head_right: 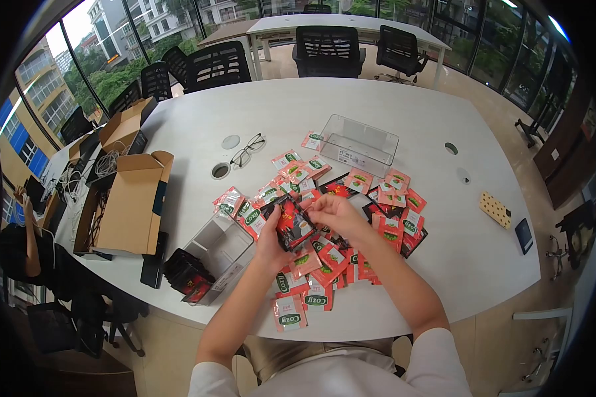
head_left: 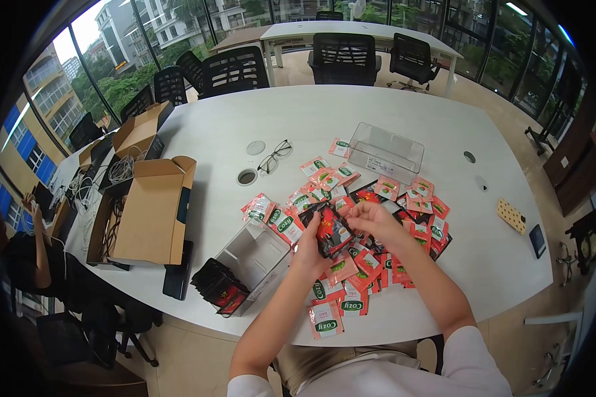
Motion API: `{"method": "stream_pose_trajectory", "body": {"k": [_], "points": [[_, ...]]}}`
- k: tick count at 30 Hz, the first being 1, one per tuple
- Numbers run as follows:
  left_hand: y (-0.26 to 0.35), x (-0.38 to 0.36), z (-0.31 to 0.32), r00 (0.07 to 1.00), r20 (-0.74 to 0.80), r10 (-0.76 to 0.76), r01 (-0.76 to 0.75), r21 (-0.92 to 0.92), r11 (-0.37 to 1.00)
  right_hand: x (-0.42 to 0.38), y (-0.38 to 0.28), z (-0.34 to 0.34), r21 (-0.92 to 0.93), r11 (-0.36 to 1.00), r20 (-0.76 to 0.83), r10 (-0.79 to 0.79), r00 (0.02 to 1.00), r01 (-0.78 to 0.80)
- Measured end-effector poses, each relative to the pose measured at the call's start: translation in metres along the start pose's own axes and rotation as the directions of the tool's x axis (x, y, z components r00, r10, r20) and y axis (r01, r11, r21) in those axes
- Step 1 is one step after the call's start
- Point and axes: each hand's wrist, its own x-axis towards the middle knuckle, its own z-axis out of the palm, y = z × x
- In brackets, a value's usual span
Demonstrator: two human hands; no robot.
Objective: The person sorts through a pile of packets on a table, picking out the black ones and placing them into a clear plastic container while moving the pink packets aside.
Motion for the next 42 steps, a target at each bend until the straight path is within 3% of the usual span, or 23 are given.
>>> {"method": "stream_pose_trajectory", "body": {"k": [1, 2, 3, 5, 9, 11, 17, 27, 32, 42], "points": [[0.000, 0.000, 0.004, 1.000, 0.010, 0.019, -0.018, -0.043, 0.999, 0.002, 0.000, -0.007, -0.052, 0.998, -0.021, -0.031, 0.999, 0.030], [0.000, 0.000, 0.005, 0.999, 0.020, 0.038, -0.036, -0.087, 0.996, 0.005, 0.001, -0.018, -0.266, 0.963, -0.103, -0.065, 0.992, 0.036], [0.001, 0.000, 0.005, 0.999, 0.005, 0.049, -0.048, -0.082, 0.995, 0.007, 0.003, -0.028, -0.526, 0.846, -0.148, -0.194, 0.970, 0.089], [0.002, 0.001, 0.004, 0.997, -0.024, 0.071, -0.073, -0.073, 0.995, 0.007, 0.006, -0.044, -0.906, 0.413, -0.118, -0.450, 0.885, 0.089], [0.001, -0.002, 0.001, 0.996, 0.079, 0.032, -0.022, -0.118, 0.993, 0.006, 0.019, -0.063, -0.964, 0.219, 0.040, -0.449, 0.892, 0.154], [-0.001, 0.002, -0.005, 0.995, 0.095, 0.018, -0.010, -0.089, 0.996, 0.009, 0.021, -0.066, -0.969, 0.200, 0.048, -0.430, 0.902, 0.147], [-0.001, 0.002, 0.002, 0.998, -0.034, 0.045, -0.048, -0.088, 0.995, 0.017, 0.032, -0.072, -0.980, -0.022, 0.185, -0.482, 0.856, 0.199], [-0.002, 0.000, 0.006, 0.997, -0.062, 0.049, -0.054, -0.075, 0.996, 0.024, 0.040, -0.079, -0.955, -0.244, 0.282, -0.567, 0.774, 0.170], [-0.002, 0.000, 0.001, 0.999, 0.017, 0.051, -0.050, -0.052, 0.997, 0.026, 0.040, -0.080, -0.963, -0.245, 0.244, -0.597, 0.764, 0.116], [-0.004, 0.002, -0.002, 0.998, 0.018, 0.060, -0.059, -0.030, 0.998, 0.033, 0.040, -0.079, -0.943, -0.323, 0.280, -0.642, 0.714, 0.079]]}}
